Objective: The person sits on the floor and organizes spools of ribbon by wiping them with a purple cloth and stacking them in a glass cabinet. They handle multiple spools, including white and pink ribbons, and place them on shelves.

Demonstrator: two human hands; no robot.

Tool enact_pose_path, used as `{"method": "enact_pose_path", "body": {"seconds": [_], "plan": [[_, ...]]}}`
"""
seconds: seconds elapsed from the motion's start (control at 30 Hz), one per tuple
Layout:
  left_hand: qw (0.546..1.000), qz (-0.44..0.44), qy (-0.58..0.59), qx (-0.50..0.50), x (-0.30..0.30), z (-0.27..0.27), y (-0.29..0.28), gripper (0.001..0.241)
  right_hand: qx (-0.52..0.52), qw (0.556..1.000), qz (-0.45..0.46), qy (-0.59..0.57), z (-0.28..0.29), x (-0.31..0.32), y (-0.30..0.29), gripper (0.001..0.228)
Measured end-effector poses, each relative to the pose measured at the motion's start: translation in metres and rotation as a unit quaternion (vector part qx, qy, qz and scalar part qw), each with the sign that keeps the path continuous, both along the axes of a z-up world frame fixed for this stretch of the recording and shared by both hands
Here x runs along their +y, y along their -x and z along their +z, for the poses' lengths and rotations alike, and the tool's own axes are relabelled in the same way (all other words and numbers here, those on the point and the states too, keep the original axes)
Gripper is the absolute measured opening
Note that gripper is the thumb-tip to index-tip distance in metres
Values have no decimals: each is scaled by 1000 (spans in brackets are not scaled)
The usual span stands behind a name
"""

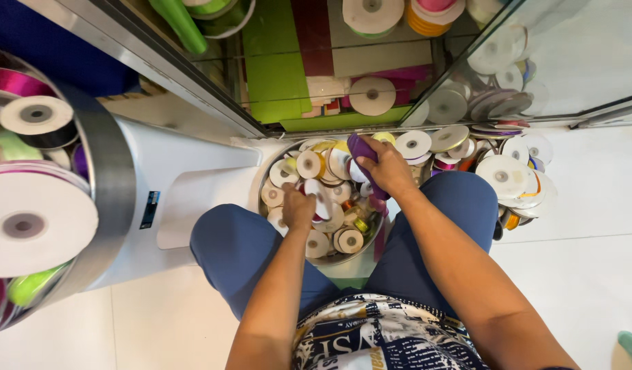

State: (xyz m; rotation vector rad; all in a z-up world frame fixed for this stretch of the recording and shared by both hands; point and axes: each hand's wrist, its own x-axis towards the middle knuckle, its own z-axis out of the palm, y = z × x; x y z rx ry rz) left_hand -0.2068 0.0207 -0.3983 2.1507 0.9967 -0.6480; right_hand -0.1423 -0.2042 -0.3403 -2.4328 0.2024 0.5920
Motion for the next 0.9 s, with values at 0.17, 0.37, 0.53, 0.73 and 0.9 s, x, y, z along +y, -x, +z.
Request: {"method": "enact_pose_path", "body": {"seconds": [0.17, 0.37, 0.53, 0.73, 0.9], "plan": [[993, -102, 34, -54, -2, 46, 8, 50, -29, 998, 13, -46, 43, 10, 20, 54], [936, 12, 281, -209, -18, 168, 18, 62, -102, 988, 10, -113, 94, 22, 40, 48], [858, 91, 393, -319, -22, 161, 17, 61, -164, 985, 27, -48, 129, 30, 58, 45], [815, 120, 406, -396, -23, 165, 12, 57, -199, 975, 64, -71, 172, 34, 81, 43], [810, 115, 400, -414, -17, 180, 17, 58, -217, 975, 30, -43, 169, 18, 75, 40]]}}
